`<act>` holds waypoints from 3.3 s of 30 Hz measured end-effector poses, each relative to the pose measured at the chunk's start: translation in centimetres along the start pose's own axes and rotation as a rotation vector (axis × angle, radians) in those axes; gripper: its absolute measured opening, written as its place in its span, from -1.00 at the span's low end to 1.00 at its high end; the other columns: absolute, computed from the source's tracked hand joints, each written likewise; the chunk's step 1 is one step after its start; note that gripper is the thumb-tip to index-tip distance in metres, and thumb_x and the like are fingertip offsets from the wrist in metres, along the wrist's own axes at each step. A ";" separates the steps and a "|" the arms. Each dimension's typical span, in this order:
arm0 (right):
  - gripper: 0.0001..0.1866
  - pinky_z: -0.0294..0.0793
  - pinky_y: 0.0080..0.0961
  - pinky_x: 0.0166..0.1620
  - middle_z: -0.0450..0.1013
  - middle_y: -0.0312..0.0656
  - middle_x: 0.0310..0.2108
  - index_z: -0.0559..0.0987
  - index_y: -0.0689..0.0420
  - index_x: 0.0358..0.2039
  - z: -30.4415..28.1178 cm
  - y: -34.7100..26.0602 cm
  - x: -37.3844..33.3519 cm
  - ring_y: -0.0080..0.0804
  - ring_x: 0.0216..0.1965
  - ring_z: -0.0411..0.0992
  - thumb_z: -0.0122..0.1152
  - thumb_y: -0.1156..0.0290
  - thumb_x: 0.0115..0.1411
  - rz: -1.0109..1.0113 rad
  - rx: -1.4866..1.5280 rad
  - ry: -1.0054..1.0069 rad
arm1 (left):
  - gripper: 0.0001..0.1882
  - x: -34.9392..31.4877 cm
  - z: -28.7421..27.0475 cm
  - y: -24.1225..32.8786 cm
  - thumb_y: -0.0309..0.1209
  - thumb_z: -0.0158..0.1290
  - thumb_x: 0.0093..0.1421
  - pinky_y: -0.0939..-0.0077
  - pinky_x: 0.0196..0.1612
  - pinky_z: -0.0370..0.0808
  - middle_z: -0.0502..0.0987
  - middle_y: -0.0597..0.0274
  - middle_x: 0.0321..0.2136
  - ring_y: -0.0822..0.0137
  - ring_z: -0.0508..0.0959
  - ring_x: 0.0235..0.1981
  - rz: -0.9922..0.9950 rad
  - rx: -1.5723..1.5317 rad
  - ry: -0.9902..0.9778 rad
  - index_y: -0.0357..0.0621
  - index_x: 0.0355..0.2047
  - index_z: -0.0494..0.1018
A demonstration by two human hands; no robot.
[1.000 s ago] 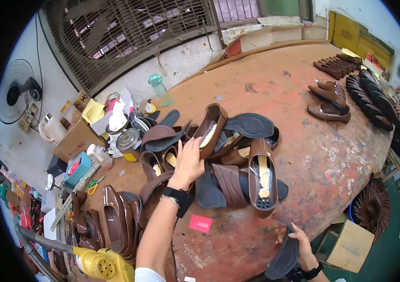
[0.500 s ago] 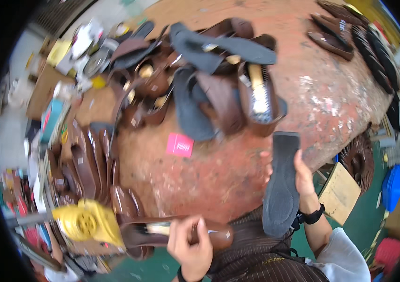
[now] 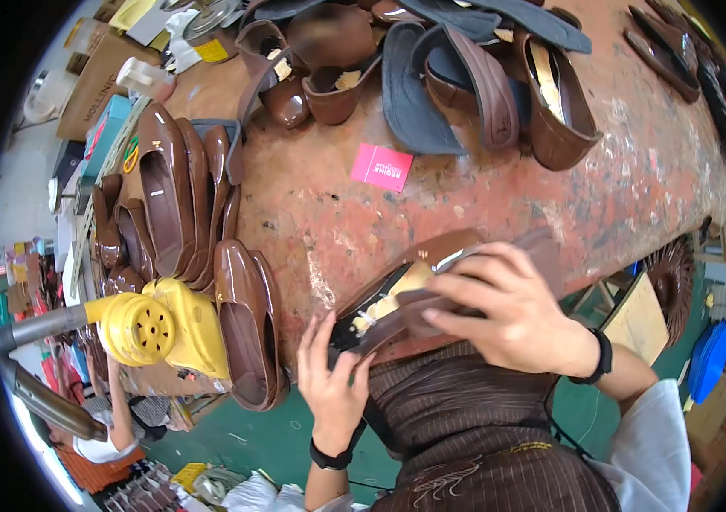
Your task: The person inserts brown insoles into a series of brown patent leather shoes. They pick up a shoe, place an insole inside, and press it down to fit. The person repeats this process for multiple shoes, handling them one at a time on a cluttered workbench.
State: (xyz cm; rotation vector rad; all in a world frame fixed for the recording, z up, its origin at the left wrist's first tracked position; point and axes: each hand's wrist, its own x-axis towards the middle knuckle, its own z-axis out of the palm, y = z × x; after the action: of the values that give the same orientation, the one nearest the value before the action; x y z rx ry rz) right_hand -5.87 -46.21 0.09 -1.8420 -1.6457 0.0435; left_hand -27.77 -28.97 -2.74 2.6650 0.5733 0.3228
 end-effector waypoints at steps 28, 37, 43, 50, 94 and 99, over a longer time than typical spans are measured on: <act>-0.74 0.40 -0.32 0.11 0.52 -0.11 -0.15 0.69 0.22 -0.44 11.6 -3.0 4.5 -0.23 -0.01 0.42 0.29 0.37 -0.20 0.040 0.284 -0.103 | 0.56 -1.5 6.2 -5.5 0.06 0.50 -0.21 0.07 0.14 0.48 0.24 -0.19 0.21 -0.03 0.44 0.10 0.042 -0.520 0.413 0.19 0.40 -0.58; -0.76 0.48 -0.14 -0.02 0.57 -0.11 -0.14 0.70 0.18 -0.37 -0.2 -2.8 7.7 -0.22 -0.17 0.50 0.39 0.48 -0.14 0.003 0.016 0.123 | 0.55 -2.1 5.8 -5.4 0.04 0.49 -0.18 0.06 0.15 0.48 0.25 -0.21 0.18 -0.03 0.45 0.09 -0.006 -0.459 0.388 0.20 0.39 -0.62; -0.65 0.36 -0.32 0.13 0.50 -0.12 -0.08 0.67 0.22 -0.29 9.1 -3.7 5.2 -0.26 -0.02 0.42 0.23 0.35 -0.12 0.042 0.248 -0.311 | 0.55 -1.7 6.2 -5.6 -0.02 0.50 -0.16 0.06 0.18 0.45 0.26 -0.18 0.17 -0.04 0.43 0.09 0.025 -0.512 0.412 0.21 0.39 -0.63; -0.63 0.39 -0.29 0.12 0.48 -0.08 -0.05 0.67 0.23 -0.29 12.3 -3.5 4.9 -0.19 0.00 0.43 0.29 0.37 -0.17 0.041 0.385 -0.200 | 0.61 -1.9 6.2 -5.7 -0.09 0.53 -0.19 0.07 0.18 0.45 0.24 -0.16 0.20 -0.04 0.42 0.10 0.016 -0.526 0.398 0.23 0.36 -0.72; -0.74 -0.09 0.03 0.45 0.62 -0.06 -0.17 0.70 0.21 -0.35 10.0 -3.7 2.8 -0.21 0.09 0.49 0.19 0.43 -0.06 0.095 -0.056 -0.161 | -0.67 -1.5 4.6 -4.4 -0.33 -0.05 0.20 0.00 0.30 0.15 0.30 -0.31 0.16 -0.10 0.32 0.22 -0.147 -0.749 0.251 -0.18 -0.07 0.22; -0.23 0.12 0.14 0.31 0.24 0.13 0.23 0.26 0.31 0.26 6.9 -0.3 4.1 0.10 0.30 0.19 0.33 0.33 0.07 0.583 -0.424 0.170 | -0.28 -2.8 2.7 2.9 -0.18 0.20 0.15 0.01 0.28 0.23 0.19 -0.30 0.25 -0.18 0.28 0.25 -0.108 -0.362 -0.055 -0.27 0.22 0.23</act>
State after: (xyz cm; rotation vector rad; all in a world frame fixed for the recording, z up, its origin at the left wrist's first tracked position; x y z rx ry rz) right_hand -8.31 -39.51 -3.61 -2.5178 -1.0071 -0.2216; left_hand -28.47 -33.51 -4.37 2.2794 0.5780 0.2897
